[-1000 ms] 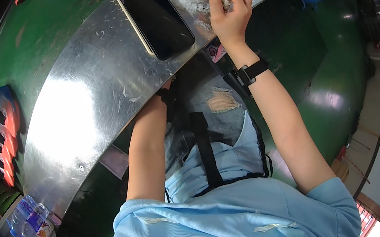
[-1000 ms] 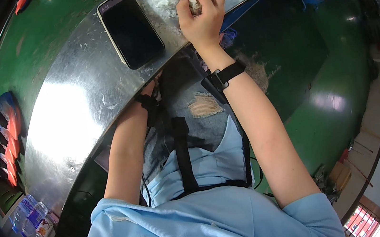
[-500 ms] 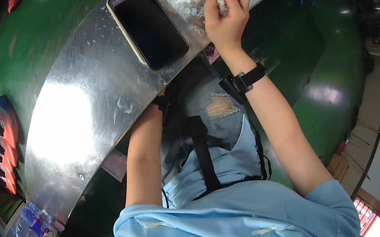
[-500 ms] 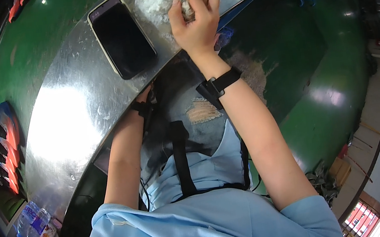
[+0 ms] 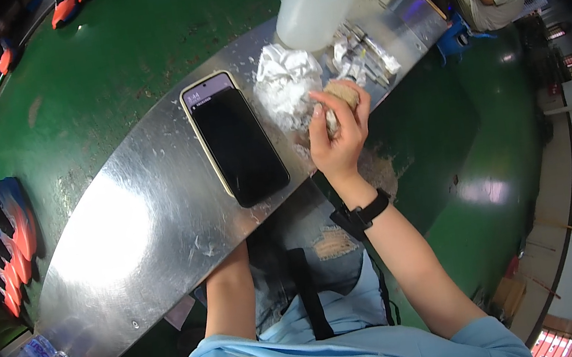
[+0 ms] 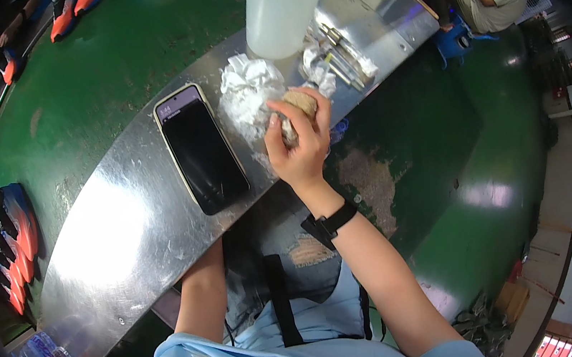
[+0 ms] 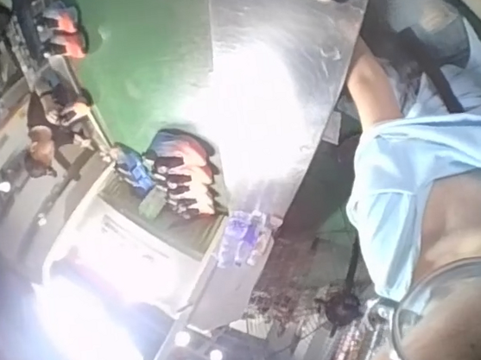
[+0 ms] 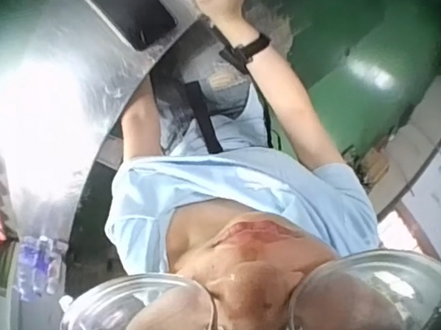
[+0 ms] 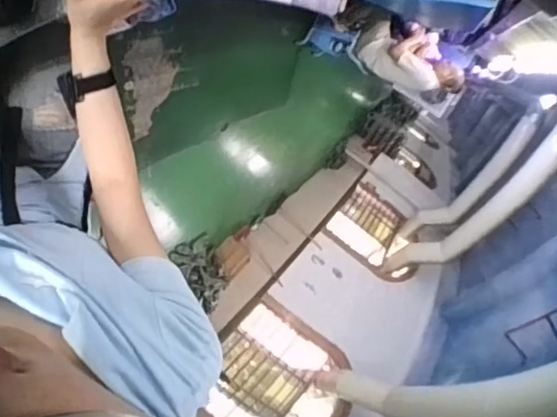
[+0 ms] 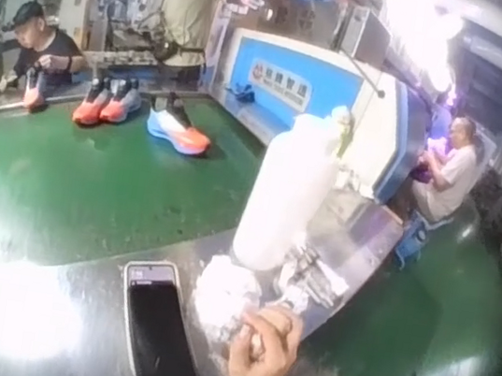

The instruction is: Applying adhesive to shoe components using a syringe.

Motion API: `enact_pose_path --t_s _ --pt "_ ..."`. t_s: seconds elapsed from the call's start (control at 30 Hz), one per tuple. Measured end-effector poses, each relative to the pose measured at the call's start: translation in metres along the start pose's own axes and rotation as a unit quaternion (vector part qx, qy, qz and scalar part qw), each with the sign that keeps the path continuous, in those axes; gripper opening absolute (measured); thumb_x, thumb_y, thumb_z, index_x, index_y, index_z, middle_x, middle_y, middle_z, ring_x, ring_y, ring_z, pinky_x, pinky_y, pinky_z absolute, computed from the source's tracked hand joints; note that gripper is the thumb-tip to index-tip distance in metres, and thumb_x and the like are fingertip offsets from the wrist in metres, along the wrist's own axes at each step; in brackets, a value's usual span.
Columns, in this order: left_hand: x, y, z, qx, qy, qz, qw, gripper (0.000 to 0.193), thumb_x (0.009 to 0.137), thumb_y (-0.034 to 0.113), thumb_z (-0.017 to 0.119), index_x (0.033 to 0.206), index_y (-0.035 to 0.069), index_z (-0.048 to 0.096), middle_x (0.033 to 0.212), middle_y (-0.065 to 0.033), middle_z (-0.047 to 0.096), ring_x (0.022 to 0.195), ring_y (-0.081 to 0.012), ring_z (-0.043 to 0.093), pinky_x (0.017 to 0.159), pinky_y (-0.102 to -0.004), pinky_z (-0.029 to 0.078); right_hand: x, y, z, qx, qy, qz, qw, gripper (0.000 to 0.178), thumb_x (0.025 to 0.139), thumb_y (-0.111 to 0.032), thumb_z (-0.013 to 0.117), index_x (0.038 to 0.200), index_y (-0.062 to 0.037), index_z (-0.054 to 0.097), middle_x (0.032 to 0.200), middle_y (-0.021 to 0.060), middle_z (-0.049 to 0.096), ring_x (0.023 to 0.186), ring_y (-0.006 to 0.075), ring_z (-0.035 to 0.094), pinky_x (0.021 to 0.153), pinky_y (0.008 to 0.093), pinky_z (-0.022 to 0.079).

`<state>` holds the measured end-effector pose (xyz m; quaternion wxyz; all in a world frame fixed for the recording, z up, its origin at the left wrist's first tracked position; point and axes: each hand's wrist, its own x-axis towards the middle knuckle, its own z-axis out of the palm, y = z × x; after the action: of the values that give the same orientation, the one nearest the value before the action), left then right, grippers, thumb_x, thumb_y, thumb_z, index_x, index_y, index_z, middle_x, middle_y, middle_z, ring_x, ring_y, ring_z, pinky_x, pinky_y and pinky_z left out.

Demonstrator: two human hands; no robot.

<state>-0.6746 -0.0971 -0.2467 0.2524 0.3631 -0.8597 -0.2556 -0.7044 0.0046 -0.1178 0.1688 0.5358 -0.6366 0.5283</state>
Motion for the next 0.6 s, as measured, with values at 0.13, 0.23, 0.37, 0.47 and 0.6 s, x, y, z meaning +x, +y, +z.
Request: enact_pose_path --t_s 0.13,0.23,0.37,0.47,0.6 --pt "0.017 -0.015 -0.014 0.004 0.017 -0.007 1.000 0.038 0.087 0.037 0.049 0.115 0.012 0.053 0.112 -0.0175 0.055 0.103 -0.0357 0.052 0.091 -0.0385 0.039 -0.002 0.000 0.002 0.000 -0.013 0.010 1.000 0.020 0.072 -0.004 0.059 0.091 -0.0049 0.063 0.105 0.0170 0.048 0.096 0.0311 0.050 0.082 0.0366 0.043" --pt "0.029 -0.020 -0.024 0.007 0.026 -0.006 1.000 0.038 0.087 0.037 0.049 0.115 0.012 0.053 0.112 -0.0175 0.055 0.104 -0.0357 0.052 0.091 -0.0385 0.039 -0.001 -0.001 0.001 -0.010 -0.017 0.011 1.000 0.020 0.072 -0.004 0.058 0.091 -0.0048 0.063 0.104 0.0171 0.048 0.096 0.0315 0.050 0.082 0.0369 0.043" --pt "0.056 -0.008 -0.028 -0.004 0.035 0.020 0.999 0.038 0.087 0.037 0.049 0.116 0.012 0.053 0.113 -0.0176 0.055 0.104 -0.0356 0.052 0.091 -0.0385 0.039 0.002 0.002 -0.007 -0.019 -0.008 0.017 1.000 0.021 0.072 -0.005 0.058 0.092 -0.0049 0.064 0.106 0.0176 0.047 0.096 0.0317 0.050 0.082 0.0368 0.043" --pt "0.092 0.024 -0.022 -0.029 0.045 0.066 0.996 0.039 0.087 0.037 0.049 0.116 0.012 0.052 0.113 -0.0176 0.055 0.104 -0.0356 0.052 0.091 -0.0385 0.039 -0.001 0.002 -0.008 -0.035 -0.029 0.022 0.999 0.021 0.072 -0.007 0.058 0.092 -0.0063 0.065 0.107 0.0172 0.047 0.095 0.0318 0.051 0.082 0.0368 0.044" --pt "0.137 0.079 -0.014 -0.069 0.057 0.136 0.987 0.039 0.087 0.037 0.050 0.117 0.012 0.052 0.114 -0.0176 0.054 0.105 -0.0356 0.051 0.092 -0.0385 0.039 -0.002 -0.003 -0.002 0.003 -0.017 0.040 0.999 0.022 0.071 -0.007 0.059 0.092 -0.0077 0.065 0.104 0.0159 0.049 0.093 0.0307 0.052 0.080 0.0361 0.045"
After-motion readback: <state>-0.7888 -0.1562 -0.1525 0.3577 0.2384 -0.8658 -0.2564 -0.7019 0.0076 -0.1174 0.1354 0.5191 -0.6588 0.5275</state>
